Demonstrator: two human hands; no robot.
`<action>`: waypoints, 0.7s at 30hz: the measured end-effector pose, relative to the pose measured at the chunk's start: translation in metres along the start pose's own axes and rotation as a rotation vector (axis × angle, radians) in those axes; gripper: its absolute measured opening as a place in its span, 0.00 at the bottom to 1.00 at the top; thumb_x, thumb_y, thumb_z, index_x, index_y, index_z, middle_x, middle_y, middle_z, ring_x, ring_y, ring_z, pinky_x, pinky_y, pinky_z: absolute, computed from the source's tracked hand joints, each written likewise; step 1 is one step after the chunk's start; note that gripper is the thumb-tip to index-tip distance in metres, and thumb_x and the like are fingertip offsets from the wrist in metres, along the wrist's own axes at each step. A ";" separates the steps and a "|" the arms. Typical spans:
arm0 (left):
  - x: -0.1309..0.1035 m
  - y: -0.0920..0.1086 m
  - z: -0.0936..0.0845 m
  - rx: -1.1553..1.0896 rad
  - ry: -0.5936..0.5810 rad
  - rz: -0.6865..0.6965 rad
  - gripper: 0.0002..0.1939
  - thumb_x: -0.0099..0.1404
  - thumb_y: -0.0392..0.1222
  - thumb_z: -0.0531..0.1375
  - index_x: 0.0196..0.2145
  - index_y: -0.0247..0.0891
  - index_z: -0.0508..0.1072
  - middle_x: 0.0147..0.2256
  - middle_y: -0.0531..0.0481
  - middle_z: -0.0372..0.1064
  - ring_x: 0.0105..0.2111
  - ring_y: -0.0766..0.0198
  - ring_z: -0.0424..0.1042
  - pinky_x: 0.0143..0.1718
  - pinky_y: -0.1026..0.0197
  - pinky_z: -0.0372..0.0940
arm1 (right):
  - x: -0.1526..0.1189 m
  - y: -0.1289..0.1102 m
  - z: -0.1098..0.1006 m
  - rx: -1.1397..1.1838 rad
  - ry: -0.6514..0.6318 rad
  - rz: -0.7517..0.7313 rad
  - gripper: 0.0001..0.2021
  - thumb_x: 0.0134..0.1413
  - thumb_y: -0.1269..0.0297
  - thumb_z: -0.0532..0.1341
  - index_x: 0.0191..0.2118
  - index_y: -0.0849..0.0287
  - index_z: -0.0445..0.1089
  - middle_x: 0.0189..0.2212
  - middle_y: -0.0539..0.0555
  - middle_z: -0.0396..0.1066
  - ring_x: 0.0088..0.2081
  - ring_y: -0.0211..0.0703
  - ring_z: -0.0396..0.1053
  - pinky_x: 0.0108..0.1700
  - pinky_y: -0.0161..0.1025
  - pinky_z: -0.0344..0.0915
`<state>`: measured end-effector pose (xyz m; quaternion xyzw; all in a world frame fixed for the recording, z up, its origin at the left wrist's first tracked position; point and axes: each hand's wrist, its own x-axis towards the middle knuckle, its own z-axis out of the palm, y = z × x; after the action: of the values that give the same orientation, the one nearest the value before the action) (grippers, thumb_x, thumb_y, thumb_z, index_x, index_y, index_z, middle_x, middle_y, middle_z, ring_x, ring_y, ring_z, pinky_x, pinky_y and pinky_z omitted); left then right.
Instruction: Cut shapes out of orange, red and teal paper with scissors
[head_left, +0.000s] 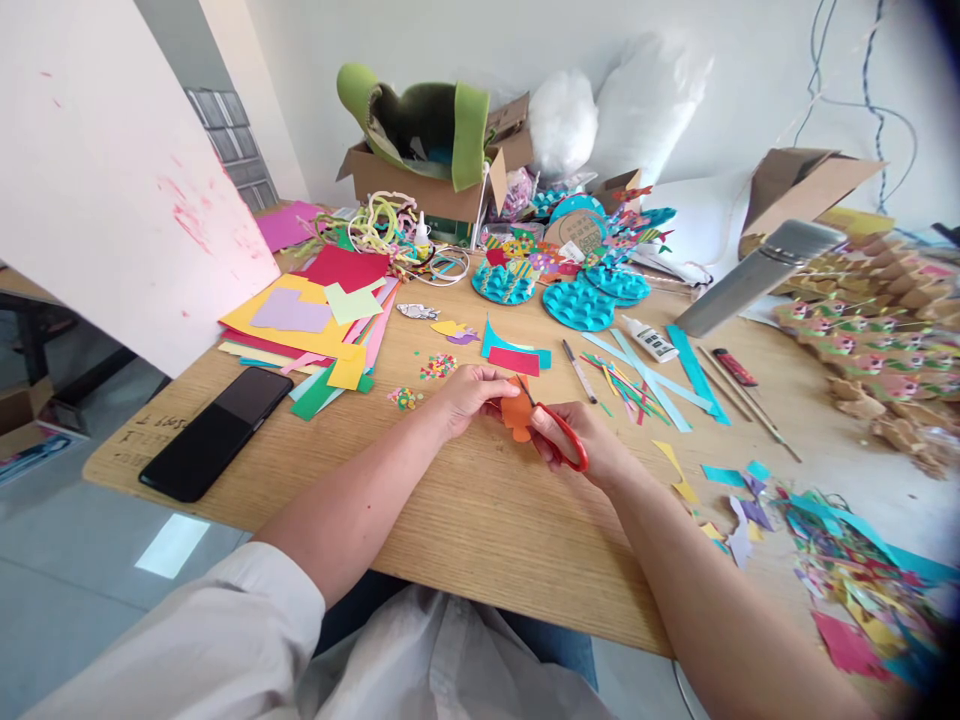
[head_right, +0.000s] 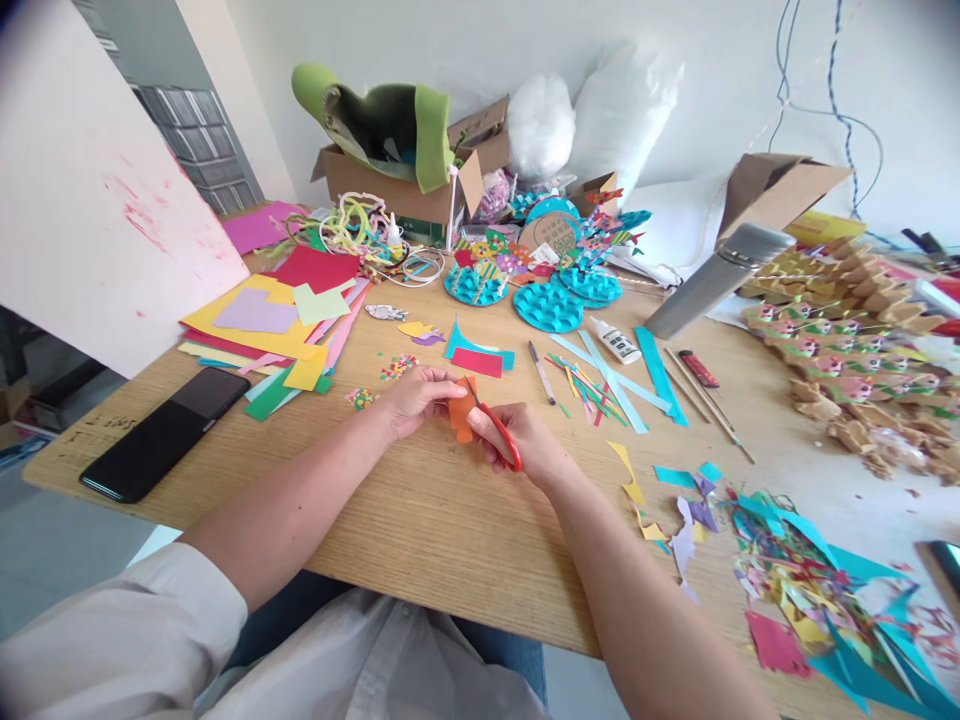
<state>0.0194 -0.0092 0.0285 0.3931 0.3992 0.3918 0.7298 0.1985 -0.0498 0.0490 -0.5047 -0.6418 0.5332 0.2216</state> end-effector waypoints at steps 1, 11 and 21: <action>0.000 0.000 0.000 -0.001 -0.001 -0.003 0.07 0.50 0.36 0.68 0.26 0.31 0.74 0.24 0.49 0.72 0.22 0.67 0.70 0.26 0.63 0.65 | 0.000 0.000 0.000 0.004 0.000 0.002 0.30 0.47 0.34 0.62 0.18 0.60 0.64 0.12 0.49 0.62 0.15 0.34 0.59 0.19 0.33 0.49; 0.002 -0.002 -0.002 -0.022 -0.003 -0.011 0.11 0.48 0.38 0.70 0.27 0.31 0.74 0.25 0.49 0.73 0.22 0.67 0.71 0.27 0.63 0.65 | 0.001 0.004 -0.001 -0.005 0.023 0.013 0.29 0.48 0.34 0.62 0.19 0.60 0.66 0.11 0.48 0.60 0.13 0.33 0.56 0.19 0.33 0.47; 0.001 -0.001 -0.002 -0.014 0.010 0.028 0.06 0.52 0.36 0.66 0.28 0.31 0.75 0.24 0.49 0.72 0.21 0.68 0.70 0.24 0.65 0.63 | 0.001 0.002 0.001 0.008 0.026 0.021 0.30 0.46 0.33 0.62 0.18 0.60 0.64 0.12 0.48 0.61 0.13 0.33 0.57 0.18 0.33 0.48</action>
<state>0.0186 -0.0088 0.0268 0.3916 0.3944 0.4067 0.7250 0.1983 -0.0494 0.0464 -0.5176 -0.6312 0.5315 0.2263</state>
